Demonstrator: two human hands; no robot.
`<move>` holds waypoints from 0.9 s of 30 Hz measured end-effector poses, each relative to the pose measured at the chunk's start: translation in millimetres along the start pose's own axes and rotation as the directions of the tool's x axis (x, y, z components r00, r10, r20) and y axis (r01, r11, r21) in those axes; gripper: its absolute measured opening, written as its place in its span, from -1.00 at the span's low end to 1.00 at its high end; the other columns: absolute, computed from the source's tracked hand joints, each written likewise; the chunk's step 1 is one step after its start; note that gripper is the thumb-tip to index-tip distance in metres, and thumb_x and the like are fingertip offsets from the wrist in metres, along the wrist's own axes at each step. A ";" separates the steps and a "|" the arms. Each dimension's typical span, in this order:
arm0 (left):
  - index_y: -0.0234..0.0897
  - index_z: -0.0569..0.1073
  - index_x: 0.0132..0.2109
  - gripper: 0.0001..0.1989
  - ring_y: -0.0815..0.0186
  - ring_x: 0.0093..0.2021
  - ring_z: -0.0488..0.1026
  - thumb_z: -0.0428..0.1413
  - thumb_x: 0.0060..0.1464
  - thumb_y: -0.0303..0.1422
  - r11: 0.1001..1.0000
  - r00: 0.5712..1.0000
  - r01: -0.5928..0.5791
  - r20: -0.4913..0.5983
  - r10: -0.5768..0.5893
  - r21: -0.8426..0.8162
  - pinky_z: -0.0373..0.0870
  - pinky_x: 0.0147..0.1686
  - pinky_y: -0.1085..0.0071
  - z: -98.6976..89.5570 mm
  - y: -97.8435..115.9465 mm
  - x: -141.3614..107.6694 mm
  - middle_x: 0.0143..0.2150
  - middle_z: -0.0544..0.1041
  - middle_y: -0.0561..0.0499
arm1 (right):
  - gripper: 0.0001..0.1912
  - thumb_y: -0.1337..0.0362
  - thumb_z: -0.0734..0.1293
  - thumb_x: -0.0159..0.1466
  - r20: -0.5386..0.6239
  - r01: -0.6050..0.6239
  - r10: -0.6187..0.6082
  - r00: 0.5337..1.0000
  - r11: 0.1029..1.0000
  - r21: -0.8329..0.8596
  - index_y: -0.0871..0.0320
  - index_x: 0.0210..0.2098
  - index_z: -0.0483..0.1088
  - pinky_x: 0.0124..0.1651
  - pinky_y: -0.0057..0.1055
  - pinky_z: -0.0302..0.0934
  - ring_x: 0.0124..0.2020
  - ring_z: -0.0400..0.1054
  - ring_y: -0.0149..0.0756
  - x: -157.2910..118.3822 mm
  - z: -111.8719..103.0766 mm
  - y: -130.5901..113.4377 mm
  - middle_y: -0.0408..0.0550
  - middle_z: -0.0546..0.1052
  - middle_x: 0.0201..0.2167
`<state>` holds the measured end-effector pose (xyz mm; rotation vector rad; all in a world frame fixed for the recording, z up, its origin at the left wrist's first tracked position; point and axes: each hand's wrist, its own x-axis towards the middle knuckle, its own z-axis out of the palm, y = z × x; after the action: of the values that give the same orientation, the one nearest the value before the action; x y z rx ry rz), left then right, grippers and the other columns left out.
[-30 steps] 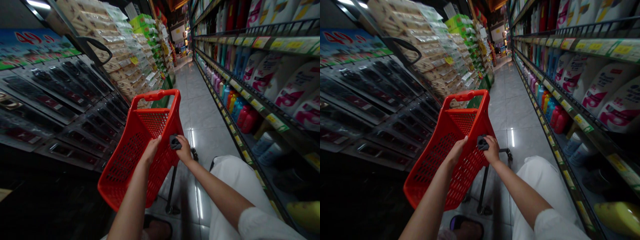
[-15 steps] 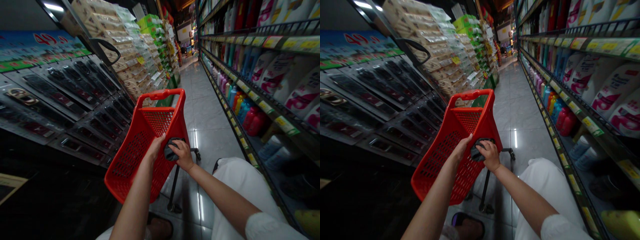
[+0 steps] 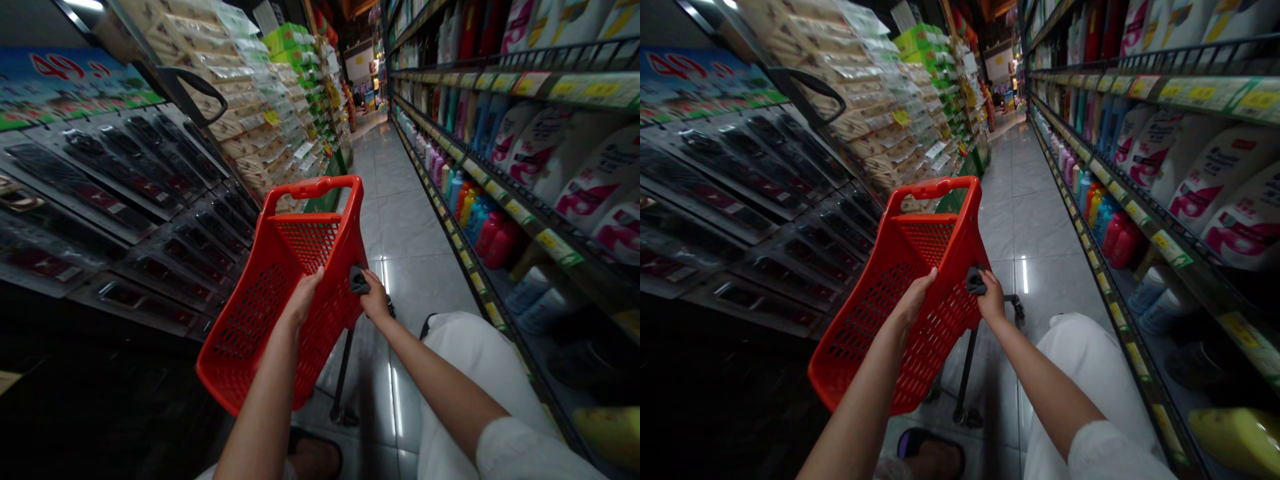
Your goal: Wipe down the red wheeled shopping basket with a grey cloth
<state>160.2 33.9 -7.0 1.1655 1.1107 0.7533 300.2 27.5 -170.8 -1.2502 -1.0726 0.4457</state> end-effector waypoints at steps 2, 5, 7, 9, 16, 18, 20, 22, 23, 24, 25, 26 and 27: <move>-0.41 0.63 -0.19 -0.34 -0.03 -0.02 0.56 0.28 -0.16 0.15 1.000 1.000 -0.005 0.005 0.005 0.012 0.39 0.06 0.15 0.4 0.9 -1.2 -0.22 0.67 -0.17 | -0.37 0.52 0.20 0.00 -0.036 -0.040 0.041 0.999 0.999 0.036 0.14 0.06 0.49 0.25 -0.06 0.21 0.12 0.36 -0.10 1.9 1.9 5.2 0.05 0.51 0.05; -0.40 0.63 -0.16 -0.35 -0.02 -0.01 0.56 0.29 -0.15 0.14 1.000 1.000 -0.005 0.008 0.005 0.007 0.39 0.07 0.16 1.4 1.6 -2.1 -0.21 0.68 -0.15 | -0.36 0.52 0.22 0.00 -0.020 0.000 0.000 1.000 1.000 -0.002 0.12 0.07 0.49 0.26 -0.06 0.18 0.13 0.33 -0.09 0.3 1.5 -3.3 0.05 0.49 0.07; -0.40 0.62 -0.12 -0.34 0.00 0.00 0.56 0.30 -0.16 0.12 1.000 1.000 -0.008 -0.005 0.008 -0.009 0.38 0.08 0.18 2.1 1.8 -1.5 -0.18 0.67 -0.15 | -0.34 0.53 0.23 0.00 0.046 0.090 -0.088 0.995 0.994 -0.054 0.09 0.09 0.48 0.26 -0.07 0.17 0.16 0.30 -0.08 -4.6 -0.6 -16.8 0.05 0.45 0.11; -0.41 0.61 -0.12 -0.33 0.01 0.01 0.55 0.32 -0.18 0.11 1.000 1.000 -0.025 -0.019 0.025 -0.011 0.37 0.10 0.20 2.3 1.9 -0.1 -0.17 0.67 -0.16 | -0.36 0.52 0.25 0.03 0.156 0.249 -0.234 0.960 0.965 -0.086 0.04 0.09 0.48 0.26 -0.08 0.16 0.18 0.27 -0.09 -13.4 -3.1 -31.6 0.03 0.44 0.14; -0.44 0.62 -0.20 -0.30 0.04 -0.07 0.56 0.25 -0.16 0.19 0.996 0.997 -0.069 0.021 0.067 0.058 0.36 0.07 0.20 -0.3 0.2 3.3 -0.20 0.66 -0.21 | -0.47 0.44 0.30 0.15 0.405 0.618 -0.538 0.739 0.781 -0.092 -0.05 0.10 0.45 0.22 -0.05 0.12 0.23 0.23 -0.06 -37.6 -8.2 -58.1 0.01 0.43 0.16; -0.44 0.62 -0.18 -0.29 0.05 -0.04 0.55 0.25 -0.15 0.19 0.995 0.997 -0.076 0.015 0.075 0.067 0.35 0.09 0.21 -0.6 -0.5 2.6 -0.16 0.66 -0.21 | -0.45 0.49 0.28 0.15 0.376 0.571 -0.499 0.781 0.814 -0.106 -0.06 0.08 0.47 0.23 -0.08 0.13 0.21 0.25 -0.10 -30.5 -8.9 -56.6 -0.01 0.44 0.14; -0.44 0.62 -0.15 -0.29 0.04 -0.01 0.54 0.25 -0.15 0.18 0.996 0.997 -0.075 0.004 0.075 0.055 0.35 0.09 0.21 -0.4 -0.9 1.7 -0.14 0.66 -0.21 | -0.39 0.54 0.25 0.11 0.311 0.468 -0.420 0.853 0.878 -0.099 -0.04 0.09 0.47 0.24 -0.12 0.16 0.19 0.27 -0.13 -19.5 -9.0 -50.4 -0.01 0.44 0.13; -0.43 0.62 -0.14 -0.30 0.03 0.01 0.54 0.27 -0.15 0.16 0.997 0.998 -0.062 -0.007 0.062 0.037 0.35 0.09 0.20 -0.1 -1.0 0.6 -0.16 0.66 -0.20 | -0.34 0.57 0.23 0.05 0.205 0.313 -0.292 0.934 0.947 -0.078 0.01 0.10 0.47 0.24 -0.15 0.19 0.17 0.29 -0.15 -8.8 -8.0 -39.1 0.01 0.43 0.13; -0.43 0.62 -0.13 -0.30 0.01 0.00 0.54 0.27 -0.15 0.16 0.998 0.999 -0.049 -0.010 0.049 0.035 0.36 0.08 0.19 0.1 -0.9 0.0 -0.18 0.67 -0.19 | -0.33 0.57 0.21 0.03 0.138 0.220 -0.210 0.968 0.973 -0.062 0.04 0.09 0.47 0.23 -0.16 0.20 0.16 0.31 -0.15 -4.7 -7.0 -32.0 0.01 0.44 0.12; -0.42 0.62 -0.13 -0.30 0.00 -0.01 0.55 0.27 -0.15 0.16 0.999 0.999 -0.035 -0.013 0.036 0.037 0.37 0.07 0.18 0.3 -0.8 -0.7 -0.22 0.67 -0.18 | -0.36 0.55 0.21 0.02 0.071 0.128 -0.125 0.990 0.991 -0.040 0.08 0.06 0.49 0.21 -0.17 0.22 0.12 0.33 -0.15 -1.6 -5.7 -24.6 0.03 0.46 0.08; -0.42 0.63 -0.14 -0.30 -0.01 -0.03 0.56 0.27 -0.15 0.17 0.999 1.000 -0.023 -0.017 0.023 0.041 0.38 0.05 0.17 0.6 -0.5 -1.4 -0.25 0.67 -0.17 | -0.41 0.53 0.20 0.02 0.011 0.045 -0.045 0.999 0.999 -0.012 0.11 0.01 0.51 0.18 -0.18 0.25 0.08 0.36 -0.15 0.6 -4.2 -17.4 0.03 0.49 0.02; -0.41 0.63 -0.14 -0.30 -0.03 -0.05 0.57 0.26 -0.15 0.18 0.999 1.000 -0.012 -0.017 0.013 0.042 0.39 0.03 0.16 0.9 -0.4 -2.0 -0.27 0.67 -0.16 | -0.47 0.51 0.21 0.03 -0.038 -0.021 0.022 0.999 1.000 0.016 0.14 -0.05 0.54 0.14 -0.19 0.27 0.02 0.39 -0.16 2.2 -2.6 -11.4 0.03 0.51 -0.05; -0.41 0.63 -0.14 -0.30 -0.03 -0.06 0.58 0.25 -0.15 0.18 0.999 1.000 -0.006 -0.015 0.007 0.040 0.39 0.02 0.15 1.2 -0.3 -2.6 -0.29 0.67 -0.16 | -0.54 0.48 0.21 0.04 -0.070 -0.070 0.073 0.995 0.997 0.040 0.15 -0.12 0.55 0.10 -0.21 0.30 -0.04 0.40 -0.16 3.8 -0.9 -7.1 0.02 0.52 -0.12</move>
<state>160.4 31.0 -6.5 1.1991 1.1401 0.7491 300.9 27.8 -162.7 -1.2654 -0.9573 0.4698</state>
